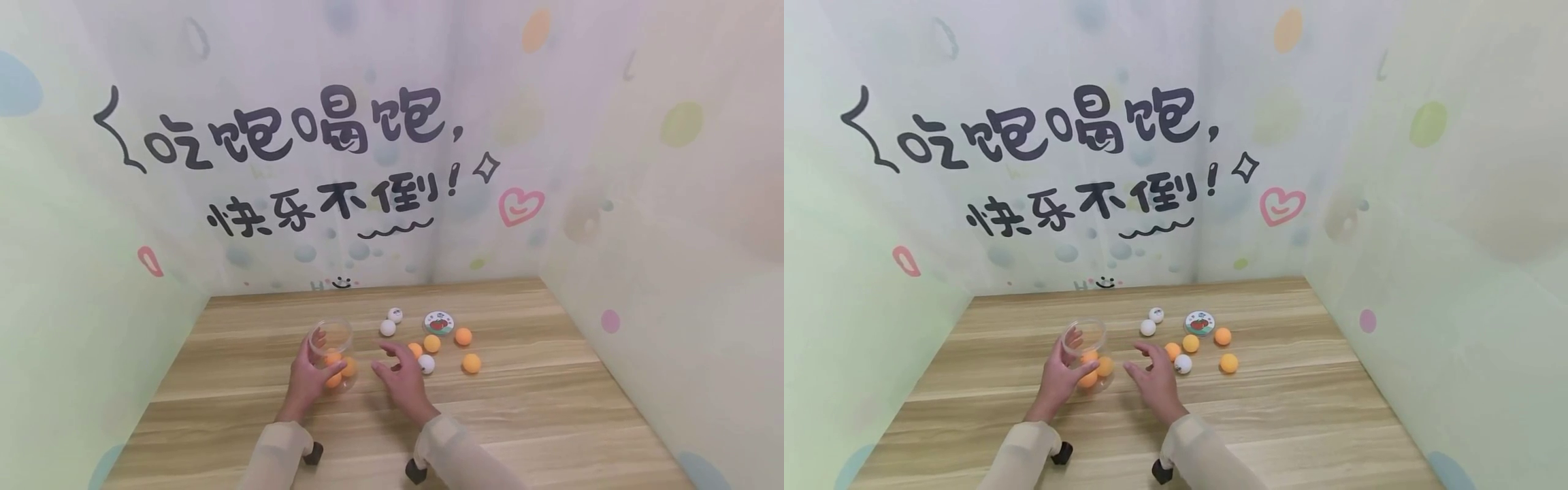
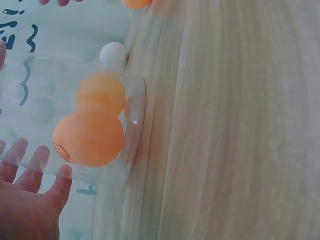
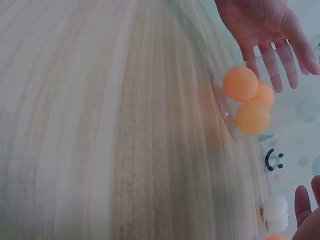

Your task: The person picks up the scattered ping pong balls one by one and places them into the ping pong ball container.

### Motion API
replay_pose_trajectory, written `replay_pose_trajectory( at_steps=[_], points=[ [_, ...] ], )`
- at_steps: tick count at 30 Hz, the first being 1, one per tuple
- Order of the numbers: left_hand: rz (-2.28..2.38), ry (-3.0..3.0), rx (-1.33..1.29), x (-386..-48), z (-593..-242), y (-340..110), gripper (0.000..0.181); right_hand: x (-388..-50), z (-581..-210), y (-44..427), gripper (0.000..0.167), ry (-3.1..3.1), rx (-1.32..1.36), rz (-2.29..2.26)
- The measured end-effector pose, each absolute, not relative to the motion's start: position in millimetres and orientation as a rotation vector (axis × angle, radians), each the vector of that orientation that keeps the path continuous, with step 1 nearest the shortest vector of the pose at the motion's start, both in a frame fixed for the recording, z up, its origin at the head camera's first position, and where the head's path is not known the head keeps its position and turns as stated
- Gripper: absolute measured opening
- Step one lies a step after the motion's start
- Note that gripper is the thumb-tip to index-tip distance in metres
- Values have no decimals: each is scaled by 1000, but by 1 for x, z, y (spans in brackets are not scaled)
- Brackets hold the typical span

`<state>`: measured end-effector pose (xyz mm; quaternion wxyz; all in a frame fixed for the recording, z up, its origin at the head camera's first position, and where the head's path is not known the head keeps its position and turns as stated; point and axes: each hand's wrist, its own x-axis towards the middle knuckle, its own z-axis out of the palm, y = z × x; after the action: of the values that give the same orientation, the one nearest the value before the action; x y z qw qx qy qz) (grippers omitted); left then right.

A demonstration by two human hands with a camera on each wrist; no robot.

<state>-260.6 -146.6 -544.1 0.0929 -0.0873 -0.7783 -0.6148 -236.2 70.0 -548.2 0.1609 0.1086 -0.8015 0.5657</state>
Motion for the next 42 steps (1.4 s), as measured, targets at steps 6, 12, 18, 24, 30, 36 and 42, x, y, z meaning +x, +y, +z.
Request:
replay_pose_trajectory(
  at_steps=[6, 12, 18, 24, 30, 36, 42],
  points=[
    [-1857, -2327, -261, -250, -525, -143, 92, -234, -552, 77, 41, -2289, 319, 1603],
    [-1842, -2322, -268, -243, -512, -140, 89, -236, -558, 85, 39, -2267, 306, 1541],
    [-1853, -2316, -237, -259, -536, -145, 89, -236, -559, 90, 41, -2258, 298, 1530],
    [-1836, -2284, -243, -264, -543, -144, 89, -235, -559, 99, 38, -2264, 214, 1557],
    [-1835, -2265, -235, -266, -543, -139, 89, -235, -568, 109, 38, -2229, 174, 1490],
    [-1825, -2297, -197, -269, -545, -139, 89, -232, -567, 113, 37, -2218, 152, 1434],
    [-1821, -2323, -189, -271, -545, -138, 89, -232, -567, 117, 35, -2210, 141, 1436]
  ],
)
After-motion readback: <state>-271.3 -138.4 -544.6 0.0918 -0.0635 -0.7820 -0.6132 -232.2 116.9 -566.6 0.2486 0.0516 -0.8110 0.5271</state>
